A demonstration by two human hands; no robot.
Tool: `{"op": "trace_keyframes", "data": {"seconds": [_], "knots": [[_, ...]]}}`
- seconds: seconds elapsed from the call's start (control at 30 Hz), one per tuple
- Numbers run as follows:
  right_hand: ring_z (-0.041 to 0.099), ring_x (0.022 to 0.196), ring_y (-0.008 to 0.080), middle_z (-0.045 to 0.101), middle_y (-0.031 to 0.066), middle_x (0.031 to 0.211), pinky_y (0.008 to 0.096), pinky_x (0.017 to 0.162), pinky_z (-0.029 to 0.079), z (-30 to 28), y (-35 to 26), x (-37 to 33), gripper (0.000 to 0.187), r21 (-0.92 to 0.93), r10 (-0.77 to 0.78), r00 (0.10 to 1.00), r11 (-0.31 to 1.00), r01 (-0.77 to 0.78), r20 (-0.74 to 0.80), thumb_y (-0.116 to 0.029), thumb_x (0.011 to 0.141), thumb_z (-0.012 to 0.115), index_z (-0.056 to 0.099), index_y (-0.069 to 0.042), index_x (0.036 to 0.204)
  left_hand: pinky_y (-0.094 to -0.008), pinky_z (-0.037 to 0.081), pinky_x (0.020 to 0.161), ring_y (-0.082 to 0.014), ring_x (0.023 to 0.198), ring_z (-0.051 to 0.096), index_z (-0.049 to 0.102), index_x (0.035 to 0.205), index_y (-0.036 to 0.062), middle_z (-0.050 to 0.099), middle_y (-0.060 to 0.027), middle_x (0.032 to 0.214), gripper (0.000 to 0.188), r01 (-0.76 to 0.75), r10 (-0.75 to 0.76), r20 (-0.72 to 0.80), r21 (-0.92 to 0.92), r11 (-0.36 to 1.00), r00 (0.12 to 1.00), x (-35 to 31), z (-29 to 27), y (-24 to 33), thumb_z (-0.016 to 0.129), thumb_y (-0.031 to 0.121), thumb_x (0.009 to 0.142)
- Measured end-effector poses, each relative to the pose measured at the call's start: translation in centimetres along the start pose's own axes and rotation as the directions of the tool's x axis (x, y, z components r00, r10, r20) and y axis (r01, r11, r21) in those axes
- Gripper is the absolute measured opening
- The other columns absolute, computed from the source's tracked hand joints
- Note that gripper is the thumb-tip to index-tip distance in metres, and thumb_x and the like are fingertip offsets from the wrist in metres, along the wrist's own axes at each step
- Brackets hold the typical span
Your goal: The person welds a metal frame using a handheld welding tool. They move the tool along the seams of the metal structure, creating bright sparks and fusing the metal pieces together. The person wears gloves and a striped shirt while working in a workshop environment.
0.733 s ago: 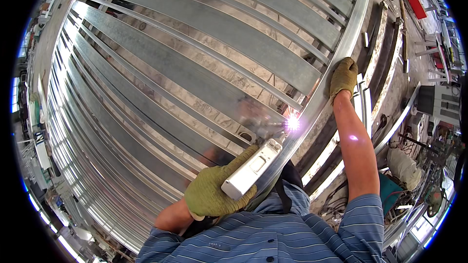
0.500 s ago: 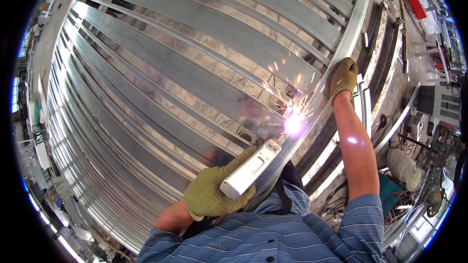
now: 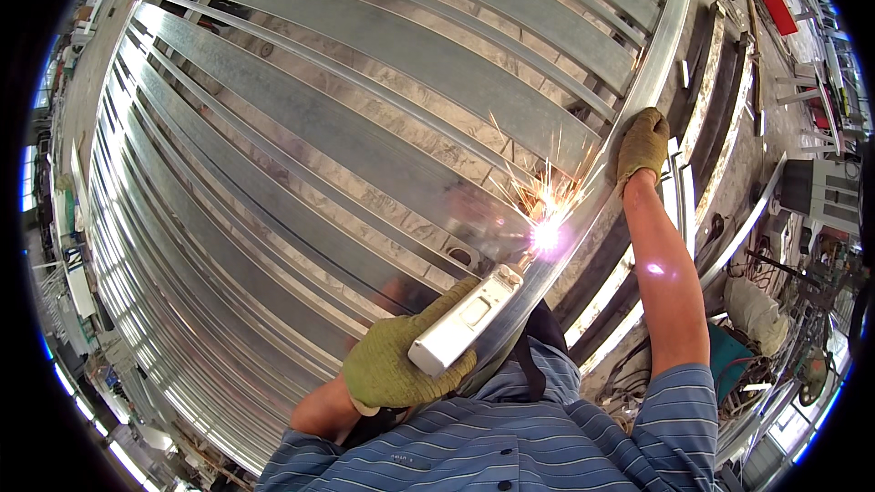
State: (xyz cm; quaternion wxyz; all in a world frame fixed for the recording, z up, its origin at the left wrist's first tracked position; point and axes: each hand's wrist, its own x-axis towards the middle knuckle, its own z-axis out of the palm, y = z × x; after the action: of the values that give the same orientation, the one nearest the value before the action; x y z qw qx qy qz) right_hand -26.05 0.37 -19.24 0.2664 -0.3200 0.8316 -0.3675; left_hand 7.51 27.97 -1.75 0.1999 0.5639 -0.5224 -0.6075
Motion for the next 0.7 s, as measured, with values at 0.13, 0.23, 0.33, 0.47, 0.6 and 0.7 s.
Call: {"op": "trace_keyframes", "data": {"seconds": [0.13,0.23,0.33,0.47,0.6,0.7], "knots": [[0.065,0.132,0.0479,0.071,0.0285,0.139,0.0502,0.115,0.048,0.0,0.6,0.8,0.066,-0.017,0.015,1.0,1.0,-0.015,0.007,-0.051,0.112,0.036,0.067,0.0,0.141,-0.0419,0.066,0.08,-0.0364,0.092,0.082,0.053,0.165,0.0145,0.083,-0.0163,0.106,0.079,-0.025,0.024,0.01,0.038,0.999,1.0,-0.1,0.0,-0.2,0.085,0.026,0.094],[0.065,0.132,0.0489,0.07,0.0299,0.14,0.0507,0.115,0.047,0.1,1.3,1.4,0.066,-0.024,-0.021,1.0,0.999,0.021,0.001,-0.051,0.113,0.036,0.066,0.001,0.141,-0.0424,0.066,0.079,-0.0364,0.091,0.082,0.052,0.165,0.0147,0.083,-0.0163,0.106,0.079,-0.005,0.003,0.033,0.057,0.998,0.999,-0.1,-0.1,-0.3,0.085,0.026,0.094],[0.064,0.133,0.0501,0.07,0.0309,0.14,0.0511,0.115,0.047,0.1,1.1,1.1,0.067,-0.054,-0.038,0.999,0.998,0.038,-0.006,-0.051,0.113,0.036,0.066,0.002,0.141,-0.0423,0.066,0.079,-0.0364,0.091,0.082,0.052,0.165,0.0153,0.083,-0.0161,0.105,0.08,0.018,-0.019,0.026,0.013,1.0,0.999,-0.3,0.0,-0.2,0.086,0.026,0.093],[0.064,0.133,0.05,0.07,0.0304,0.141,0.0512,0.115,0.047,0.0,0.9,1.1,0.067,-0.055,-0.03,1.0,0.998,0.029,-0.01,-0.052,0.113,0.036,0.066,0.001,0.142,-0.041,0.066,0.08,-0.0354,0.092,0.083,0.052,0.165,0.0151,0.083,-0.0159,0.109,0.08,0.039,-0.04,0.04,0.034,0.999,0.998,-0.4,-0.2,0.0,0.086,0.025,0.094],[0.064,0.133,0.0493,0.07,0.0286,0.141,0.051,0.115,0.047,0.1,0.8,0.9,0.066,-0.036,-0.008,1.0,0.999,0.008,-0.002,-0.052,0.112,0.036,0.067,-0.001,0.143,-0.033,0.063,0.077,-0.0189,0.084,0.081,0.066,0.15,0.0044,0.084,-0.0085,0.103,0.06,-0.007,0.008,-0.024,0.032,0.999,1.0,-0.6,0.0,0.5,0.086,0.021,0.096],[0.065,0.133,0.0491,0.071,0.0281,0.141,0.0509,0.115,0.047,-0.1,0.6,0.7,0.067,-0.049,-0.039,0.999,0.998,0.038,-0.009,-0.052,0.112,0.036,0.067,-0.001,0.143,-0.0328,0.063,0.077,-0.0187,0.085,0.081,0.066,0.15,0.0042,0.084,-0.008,0.102,0.061,0.023,-0.024,-0.024,-0.01,1.0,0.999,-0.6,-0.1,1.0,0.086,0.021,0.096]]}}
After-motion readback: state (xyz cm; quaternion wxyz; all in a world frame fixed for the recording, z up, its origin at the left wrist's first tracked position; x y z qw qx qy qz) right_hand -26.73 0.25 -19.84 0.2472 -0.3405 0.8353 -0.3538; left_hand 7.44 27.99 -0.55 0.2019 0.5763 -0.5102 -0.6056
